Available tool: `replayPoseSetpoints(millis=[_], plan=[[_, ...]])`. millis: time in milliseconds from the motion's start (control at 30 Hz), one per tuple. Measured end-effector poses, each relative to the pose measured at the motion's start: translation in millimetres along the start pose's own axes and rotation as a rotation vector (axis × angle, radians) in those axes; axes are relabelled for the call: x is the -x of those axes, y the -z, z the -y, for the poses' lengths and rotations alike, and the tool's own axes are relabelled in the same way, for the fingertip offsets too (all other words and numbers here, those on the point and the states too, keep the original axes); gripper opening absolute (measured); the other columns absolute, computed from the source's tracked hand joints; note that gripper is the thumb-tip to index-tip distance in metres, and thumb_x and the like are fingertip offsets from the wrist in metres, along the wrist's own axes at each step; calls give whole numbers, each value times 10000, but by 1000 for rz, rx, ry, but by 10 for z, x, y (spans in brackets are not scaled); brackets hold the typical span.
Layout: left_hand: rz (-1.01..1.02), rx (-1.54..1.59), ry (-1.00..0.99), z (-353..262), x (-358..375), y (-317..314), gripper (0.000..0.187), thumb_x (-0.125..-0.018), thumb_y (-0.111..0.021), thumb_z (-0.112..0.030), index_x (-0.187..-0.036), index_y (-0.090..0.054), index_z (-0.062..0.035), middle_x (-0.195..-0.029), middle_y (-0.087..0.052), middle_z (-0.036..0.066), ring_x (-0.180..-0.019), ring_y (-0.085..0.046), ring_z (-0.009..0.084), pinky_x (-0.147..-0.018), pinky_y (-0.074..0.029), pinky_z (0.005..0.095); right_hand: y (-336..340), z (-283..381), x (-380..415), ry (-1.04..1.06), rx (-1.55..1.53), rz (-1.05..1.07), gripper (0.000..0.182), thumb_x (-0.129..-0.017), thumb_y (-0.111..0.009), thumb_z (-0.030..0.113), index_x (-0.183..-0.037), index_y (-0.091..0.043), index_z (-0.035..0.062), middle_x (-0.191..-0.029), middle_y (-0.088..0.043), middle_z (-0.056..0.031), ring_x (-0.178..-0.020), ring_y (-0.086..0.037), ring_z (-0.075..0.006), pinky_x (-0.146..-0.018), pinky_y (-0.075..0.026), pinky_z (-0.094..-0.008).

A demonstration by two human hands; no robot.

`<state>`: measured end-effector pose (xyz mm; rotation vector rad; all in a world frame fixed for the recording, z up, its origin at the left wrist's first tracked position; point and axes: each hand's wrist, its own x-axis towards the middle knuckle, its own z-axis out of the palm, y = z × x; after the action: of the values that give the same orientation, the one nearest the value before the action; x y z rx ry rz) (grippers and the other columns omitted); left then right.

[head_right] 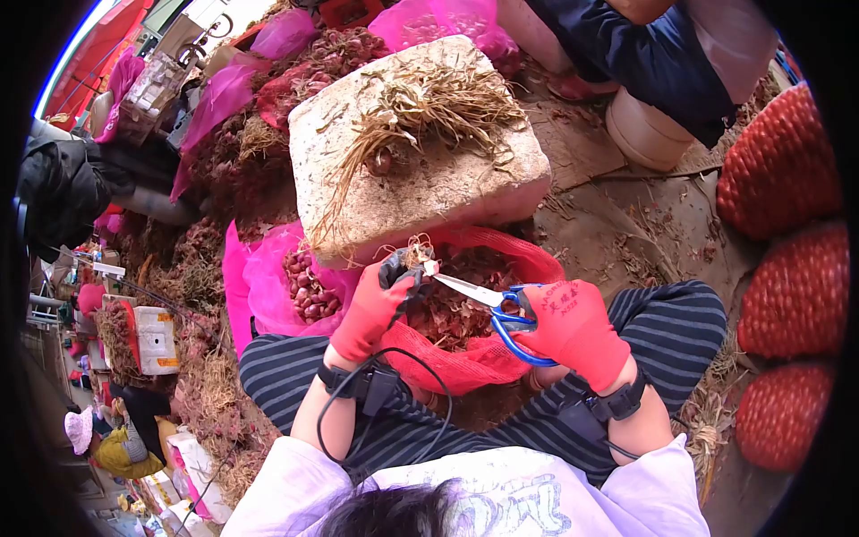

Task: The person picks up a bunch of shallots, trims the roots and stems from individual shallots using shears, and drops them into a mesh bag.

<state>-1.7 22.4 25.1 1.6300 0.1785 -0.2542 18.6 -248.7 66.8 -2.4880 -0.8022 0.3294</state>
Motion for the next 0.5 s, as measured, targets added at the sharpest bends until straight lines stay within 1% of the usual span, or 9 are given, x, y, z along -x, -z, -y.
replayPoseSetpoints(millis=[100,133,167,233,267,367,467,500], plan=[[158,-132,66,-124,32,95,251,-876,-586,-100,-1104,-621,-1,-959,-660,1,-856,-566,72,-796,-461,256,83,-55,-8,26,42,29,311,-728,-674,407,-884,-630,142,-757,-647,-81,-727,-639,-279,-623,-486,-388],[161,-77,-2,-45,3,71,245,-885,-585,-92,-1108,-614,3,-964,-657,6,-853,-552,61,-794,-461,251,104,-73,-22,26,83,40,310,-725,-676,408,-870,-624,138,-752,-645,-83,-727,-639,-280,-621,-486,-391],[131,-42,-23,-39,7,23,247,-882,-588,-86,-1111,-612,5,-963,-657,9,-848,-554,63,-792,-462,249,112,-82,-15,23,122,51,310,-723,-678,409,-856,-618,135,-748,-643,-84,-726,-639,-281,-619,-485,-394],[73,28,-71,-65,2,-63,253,-876,-595,-74,-1116,-608,7,-960,-656,14,-839,-558,67,-789,-466,245,76,-120,-13,17,119,4,311,-723,-678,410,-840,-609,131,-740,-640,-91,-719,-639,-285,-611,-483,-399],[14,-46,-116,99,-41,-43,269,-864,-609,-56,-1124,-601,11,-953,-654,18,-829,-568,74,-774,-473,239,63,-132,-9,15,117,-17,312,-723,-677,411,-831,-604,129,-736,-639,-95,-715,-638,-287,-607,-481,-402],[85,17,-54,94,-42,-35,272,-863,-613,-61,-1125,-603,11,-950,-653,22,-826,-575,72,-752,-478,227,149,-97,-19,38,118,5,305,-721,-679,400,-834,-603,127,-719,-632,-105,-701,-635,-294,-598,-479,-405],[23,29,-55,302,-74,-73,256,-871,-613,-84,-1112,-613,1,-943,-650,26,-818,-585,74,-739,-486,225,106,-125,-21,64,157,-37,297,-715,-691,384,-831,-598,127,-710,-626,-107,-694,-632,-297,-596,-478,-404],[20,94,-10,288,-72,-101,271,-877,-612,-100,-1131,-605,-3,-946,-644,28,-805,-588,81,-723,-487,228,92,-134,-19,81,157,-45,297,-713,-693,379,-828,-593,124,-705,-624,-105,-694,-631,-300,-595,-477,-403]])
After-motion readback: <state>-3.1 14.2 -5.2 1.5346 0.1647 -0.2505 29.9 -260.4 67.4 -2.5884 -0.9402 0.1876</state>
